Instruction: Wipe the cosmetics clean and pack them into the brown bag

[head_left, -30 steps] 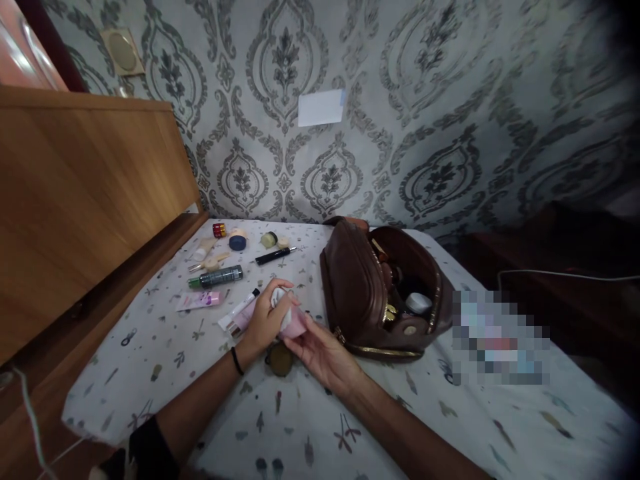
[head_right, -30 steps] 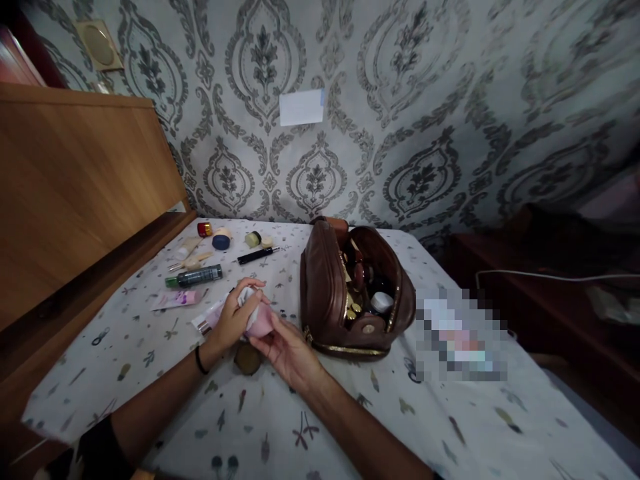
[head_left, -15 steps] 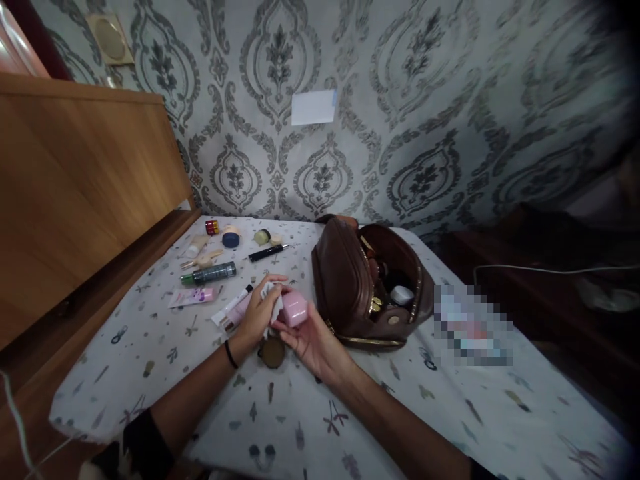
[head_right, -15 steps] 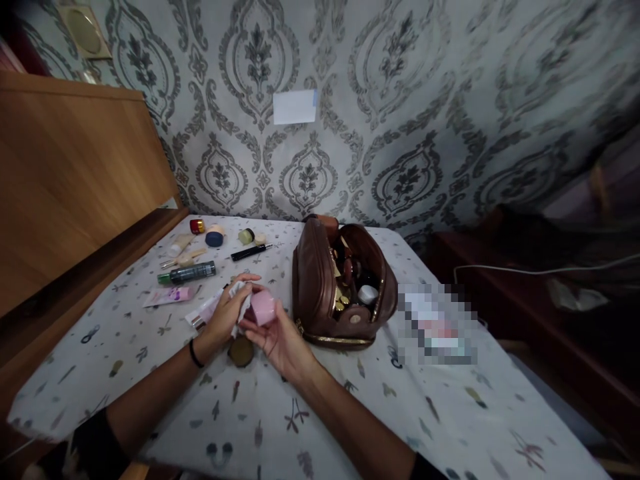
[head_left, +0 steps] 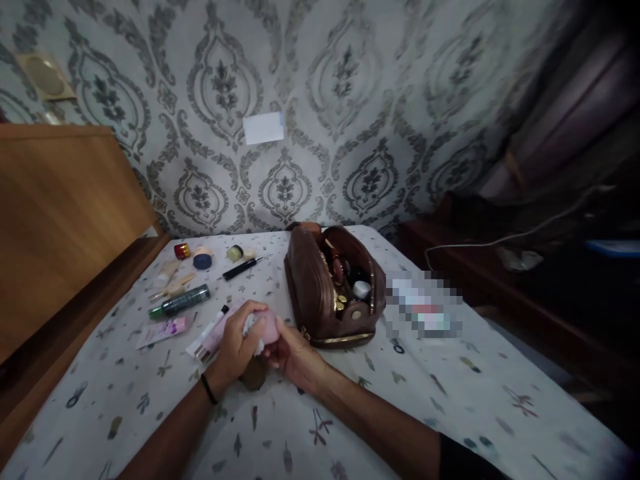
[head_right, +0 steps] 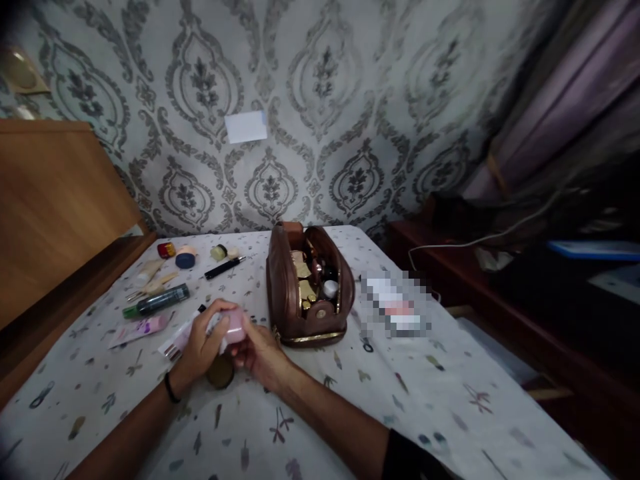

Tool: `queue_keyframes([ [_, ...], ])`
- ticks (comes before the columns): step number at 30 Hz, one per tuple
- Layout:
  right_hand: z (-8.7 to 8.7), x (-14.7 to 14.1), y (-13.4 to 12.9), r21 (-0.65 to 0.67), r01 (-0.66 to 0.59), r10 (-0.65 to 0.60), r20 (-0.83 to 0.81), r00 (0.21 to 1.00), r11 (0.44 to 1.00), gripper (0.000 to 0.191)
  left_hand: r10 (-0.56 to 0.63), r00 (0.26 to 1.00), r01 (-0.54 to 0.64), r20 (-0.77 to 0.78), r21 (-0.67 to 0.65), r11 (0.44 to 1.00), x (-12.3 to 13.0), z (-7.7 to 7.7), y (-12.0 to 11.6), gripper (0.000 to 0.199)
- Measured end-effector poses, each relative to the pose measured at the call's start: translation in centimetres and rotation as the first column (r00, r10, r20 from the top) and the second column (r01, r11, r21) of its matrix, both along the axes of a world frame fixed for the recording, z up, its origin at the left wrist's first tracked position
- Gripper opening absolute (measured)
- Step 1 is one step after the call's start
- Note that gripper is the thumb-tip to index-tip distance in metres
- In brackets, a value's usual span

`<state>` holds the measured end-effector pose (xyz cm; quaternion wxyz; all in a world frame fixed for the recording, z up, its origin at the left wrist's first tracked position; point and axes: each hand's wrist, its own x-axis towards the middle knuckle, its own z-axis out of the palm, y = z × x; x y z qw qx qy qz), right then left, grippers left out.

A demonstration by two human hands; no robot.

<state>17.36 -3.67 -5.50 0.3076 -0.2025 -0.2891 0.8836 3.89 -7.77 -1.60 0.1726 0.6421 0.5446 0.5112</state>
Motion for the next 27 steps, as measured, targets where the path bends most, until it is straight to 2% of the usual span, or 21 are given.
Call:
queue_keyframes([
  [4,-0.2,-0.4,0.1,0.118,-0.018,0.019,-0.001,1.0,0.993,0.051,0.087,0.975,-0.076,0.204,-0.06,0.995,-0.2,0.2,0.4,0.039],
  [7,0.9,0.0,0.1,0.259,-0.024,0.01,0.058,0.998,0.966,0.059,0.146,0.919,-0.101,0.365,-0.142,0.985,-0.4,0.0,0.9,0.044],
  [9,2.9,1.1,0.1,0.339,-0.03,0.001,0.084,0.996,0.94,0.065,0.17,0.882,-0.096,0.44,-0.186,0.978,-0.5,-0.4,1.2,0.045],
  [12,7.6,4.3,0.5,0.457,0.025,-0.041,0.025,0.999,0.889,0.061,0.239,0.831,-0.129,0.503,-0.243,0.961,-0.2,-1.2,1.5,0.046],
  [14,11.1,6.9,1.7,0.605,0.117,-0.145,-0.002,0.989,0.787,0.053,0.253,0.824,-0.126,0.507,-0.27,0.954,0.3,-1.5,1.5,0.044],
  [16,13.8,9.3,4.1,0.719,0.258,-0.333,-0.04,0.942,0.645,0.054,0.227,0.843,-0.095,0.487,-0.282,0.955,0.8,-1.5,1.4,0.042],
  [18,15.4,10.8,7.3,0.78,0.371,-0.535,-0.056,0.843,0.503,0.066,0.198,0.868,-0.075,0.456,-0.273,0.959,1.2,-1.3,1.3,0.041],
  [19,15.8,11.3,9.1,0.823,0.384,-0.624,-0.047,0.78,0.418,0.07,0.185,0.882,-0.07,0.434,-0.268,0.961,1.3,-1.1,1.3,0.041],
  [21,15.8,11.8,12.1,0.914,0.292,-0.773,0.036,0.633,0.282,0.063,0.169,0.907,-0.067,0.387,-0.262,0.963,1.3,-1.0,1.3,0.042],
  [22,15.7,11.8,13.3,0.95,0.193,-0.812,0.092,0.576,0.244,0.057,0.163,0.917,-0.066,0.363,-0.265,0.962,1.3,-1.0,1.3,0.042],
  [24,15.5,11.6,14.7,0.977,-0.047,-0.85,0.205,0.485,0.209,0.051,0.152,0.936,-0.06,0.316,-0.283,0.957,1.1,-1.1,1.4,0.043],
  [27,15.4,11.2,15.2,0.91,-0.365,-0.863,0.339,0.376,0.198,0.047,0.125,0.972,-0.064,0.2,-0.284,0.957,0.6,-1.5,1.5,0.042],
])
